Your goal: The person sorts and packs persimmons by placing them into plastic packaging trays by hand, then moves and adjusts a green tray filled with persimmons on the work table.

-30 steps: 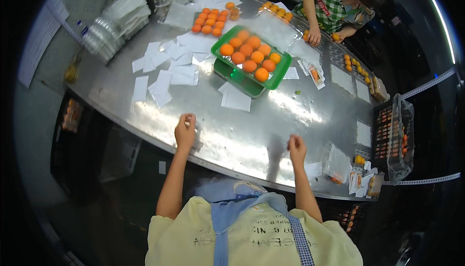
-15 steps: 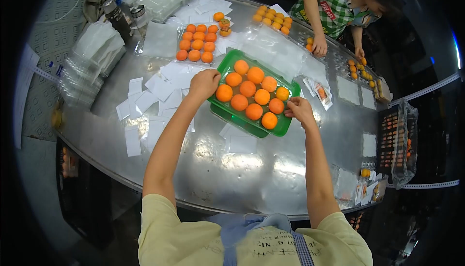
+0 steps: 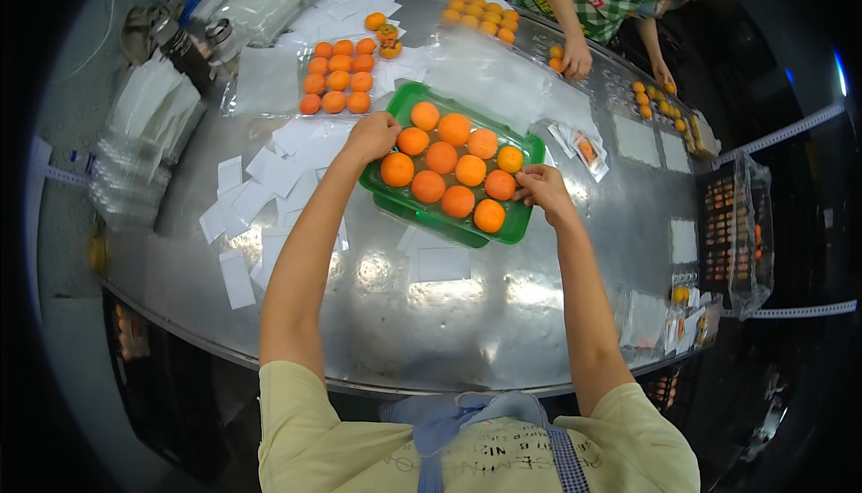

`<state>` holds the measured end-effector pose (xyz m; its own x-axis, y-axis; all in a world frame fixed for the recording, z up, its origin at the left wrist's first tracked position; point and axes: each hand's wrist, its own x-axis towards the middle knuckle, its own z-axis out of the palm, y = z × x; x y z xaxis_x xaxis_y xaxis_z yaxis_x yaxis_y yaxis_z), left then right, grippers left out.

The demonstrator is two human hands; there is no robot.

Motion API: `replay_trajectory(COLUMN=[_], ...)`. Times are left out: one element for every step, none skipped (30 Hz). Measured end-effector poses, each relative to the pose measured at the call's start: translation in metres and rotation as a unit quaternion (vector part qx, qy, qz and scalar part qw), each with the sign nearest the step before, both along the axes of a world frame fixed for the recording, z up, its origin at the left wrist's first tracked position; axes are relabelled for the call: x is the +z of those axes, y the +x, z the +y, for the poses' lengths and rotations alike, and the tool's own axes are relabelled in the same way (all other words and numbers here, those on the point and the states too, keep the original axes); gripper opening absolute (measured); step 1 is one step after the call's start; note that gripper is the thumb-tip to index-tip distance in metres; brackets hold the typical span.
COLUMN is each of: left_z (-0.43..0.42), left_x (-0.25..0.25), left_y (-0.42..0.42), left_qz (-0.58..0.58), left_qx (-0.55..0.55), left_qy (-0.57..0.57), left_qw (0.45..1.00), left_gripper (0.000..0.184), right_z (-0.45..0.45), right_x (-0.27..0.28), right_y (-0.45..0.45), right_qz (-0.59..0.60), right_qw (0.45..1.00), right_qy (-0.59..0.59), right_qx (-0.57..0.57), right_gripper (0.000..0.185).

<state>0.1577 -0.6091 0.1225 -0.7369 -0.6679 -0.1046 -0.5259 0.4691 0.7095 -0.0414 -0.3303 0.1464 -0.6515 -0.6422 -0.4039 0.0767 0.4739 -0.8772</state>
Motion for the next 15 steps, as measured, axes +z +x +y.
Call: replay_trajectory(left_z=[-0.002,0.001,0.004,0.007,0.011,0.015,0.019,0.026,0.034,0.043,0.055,0.068,0.082,0.1,0.121], left_x=[0.002,0.007,0.013,0.019,0.021,0.02,0.019,0.023,0.029,0.036,0.042,0.05,0.057,0.069,0.081], left_y=[-0.001,0.001,0.003,0.004,0.005,0.008,0.01,0.012,0.017,0.022,0.026,0.03,0.033,0.036,0.038], left_qz=[0.005,0.014,0.012,0.011,0.01,0.021,0.034,0.051,0.066,0.079,0.09,0.099,0.108,0.118,0.126], left_qx=[0.001,0.028,0.032,0.034,0.035,0.032,0.03,0.033,0.038,0.044,0.041,0.038,0.036,0.029,0.022], left_qy=[0.036,0.099,0.097,0.095,0.094,0.048,0.002,0.01,0.02,0.03,0.053,0.076,0.099,0.142,0.185], left_qw=[0.999,0.995,0.995,0.995,0.995,0.998,0.999,0.998,0.997,0.995,0.994,0.991,0.989,0.982,0.974], left_gripper=[0.026,0.025,0.025,0.024,0.024,0.023,0.023,0.023,0.022,0.022,0.021,0.02,0.019,0.017,0.016], right_z=[0.001,0.0,-0.001,-0.001,0.0,0.001,0.002,0.006,0.013,0.022,0.032,0.047,0.066,0.085,0.104], right_x=[-0.005,-0.008,-0.008,-0.006,-0.001,0.004,0.015,0.022,0.025,0.031,0.038,0.043,0.049,0.055,0.064], right_y=[-0.002,0.0,0.0,0.0,0.003,0.007,0.013,0.015,0.015,0.015,0.017,0.018,0.018,0.018,0.019], right_qz=[0.0,0.016,0.014,0.014,0.015,0.022,0.029,0.026,0.029,0.03,0.03,0.025,0.019,0.014,0.02], right_qw=[1.0,0.999,0.999,0.998,0.997,0.996,0.995,0.994,0.993,0.992,0.991,0.989,0.987,0.985,0.985], right_qy=[-0.015,-0.034,-0.047,-0.06,-0.072,-0.081,-0.09,-0.105,-0.108,-0.115,-0.122,-0.138,-0.154,-0.171,-0.164], right_qx=[-0.002,-0.022,-0.018,-0.017,-0.017,-0.026,-0.034,-0.033,-0.038,-0.041,-0.043,-0.041,-0.038,-0.034,-0.043], right_gripper=[0.03,0.028,0.028,0.028,0.028,0.029,0.029,0.029,0.029,0.029,0.029,0.027,0.026,0.024,0.024])
